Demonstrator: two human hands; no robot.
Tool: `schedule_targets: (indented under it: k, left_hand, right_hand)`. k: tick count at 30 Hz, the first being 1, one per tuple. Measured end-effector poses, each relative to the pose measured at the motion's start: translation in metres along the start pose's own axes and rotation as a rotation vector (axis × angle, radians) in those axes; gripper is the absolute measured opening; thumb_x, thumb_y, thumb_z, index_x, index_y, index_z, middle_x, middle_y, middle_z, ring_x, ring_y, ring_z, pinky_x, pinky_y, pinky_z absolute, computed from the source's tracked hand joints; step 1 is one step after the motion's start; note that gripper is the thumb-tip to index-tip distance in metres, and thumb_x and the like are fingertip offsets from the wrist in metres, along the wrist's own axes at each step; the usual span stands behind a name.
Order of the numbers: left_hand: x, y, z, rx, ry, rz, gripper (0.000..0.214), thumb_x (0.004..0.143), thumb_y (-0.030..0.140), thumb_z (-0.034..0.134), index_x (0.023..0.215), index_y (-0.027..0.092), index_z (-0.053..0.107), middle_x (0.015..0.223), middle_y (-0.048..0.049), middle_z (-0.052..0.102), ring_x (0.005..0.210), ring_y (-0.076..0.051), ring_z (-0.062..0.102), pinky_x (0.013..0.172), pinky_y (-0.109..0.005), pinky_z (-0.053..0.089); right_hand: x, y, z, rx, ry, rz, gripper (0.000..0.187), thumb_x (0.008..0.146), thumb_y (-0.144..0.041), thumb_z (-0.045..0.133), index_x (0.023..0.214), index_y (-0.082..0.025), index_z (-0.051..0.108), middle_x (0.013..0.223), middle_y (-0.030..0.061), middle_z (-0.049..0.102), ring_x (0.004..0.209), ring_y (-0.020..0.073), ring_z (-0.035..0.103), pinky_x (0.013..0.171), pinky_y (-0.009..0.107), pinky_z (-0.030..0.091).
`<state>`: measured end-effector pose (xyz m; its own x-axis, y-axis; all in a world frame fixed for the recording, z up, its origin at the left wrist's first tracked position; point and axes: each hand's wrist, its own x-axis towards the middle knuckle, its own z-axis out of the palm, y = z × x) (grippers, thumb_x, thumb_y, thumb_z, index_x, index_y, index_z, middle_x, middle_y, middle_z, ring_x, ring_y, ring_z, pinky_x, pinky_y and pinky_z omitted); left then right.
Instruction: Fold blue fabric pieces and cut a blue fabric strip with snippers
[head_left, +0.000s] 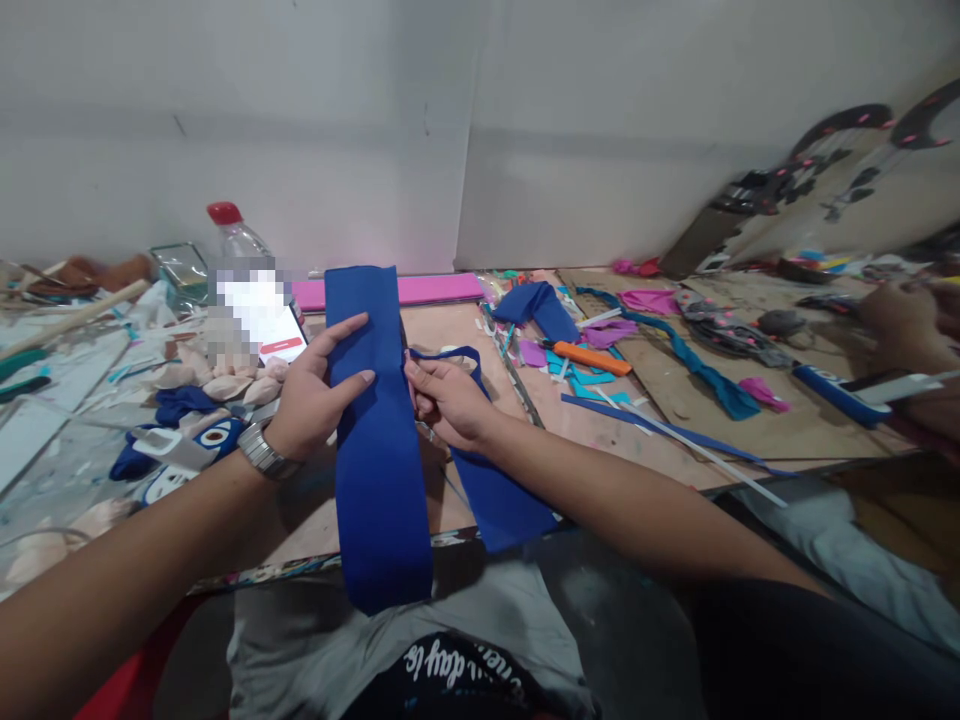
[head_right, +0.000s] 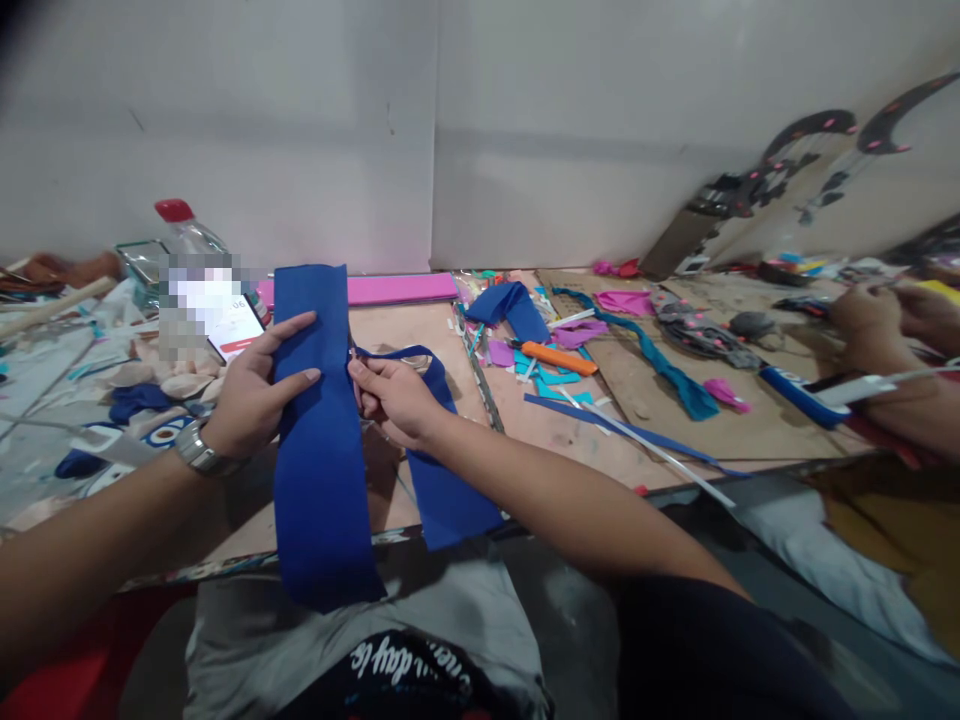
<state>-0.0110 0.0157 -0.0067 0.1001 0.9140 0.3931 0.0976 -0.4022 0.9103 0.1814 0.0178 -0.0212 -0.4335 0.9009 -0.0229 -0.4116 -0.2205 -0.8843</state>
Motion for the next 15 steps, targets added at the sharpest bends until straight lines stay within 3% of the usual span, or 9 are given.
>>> schedule_targets:
  k: [15]
  left_hand:
    - [-0.0005,0.0002,-0.0008,-0.007,-0.011,0.008,0.067,0.083,0.024,0.078,0.146,0.023,0.058,0.152,-0.0124,0.059,0.136,-0.032,0.060,0.118,-0.052,0.049]
  right_hand:
    - [0.0005,0.0007,0.0000,0.016,0.029,-0.017,0.035,0.085,-0.045,0.082,0.074,-0.018,0.062,0.049,-0.0091,0.049,0.045,0.0054,0.034,0.048,0.019,0.028]
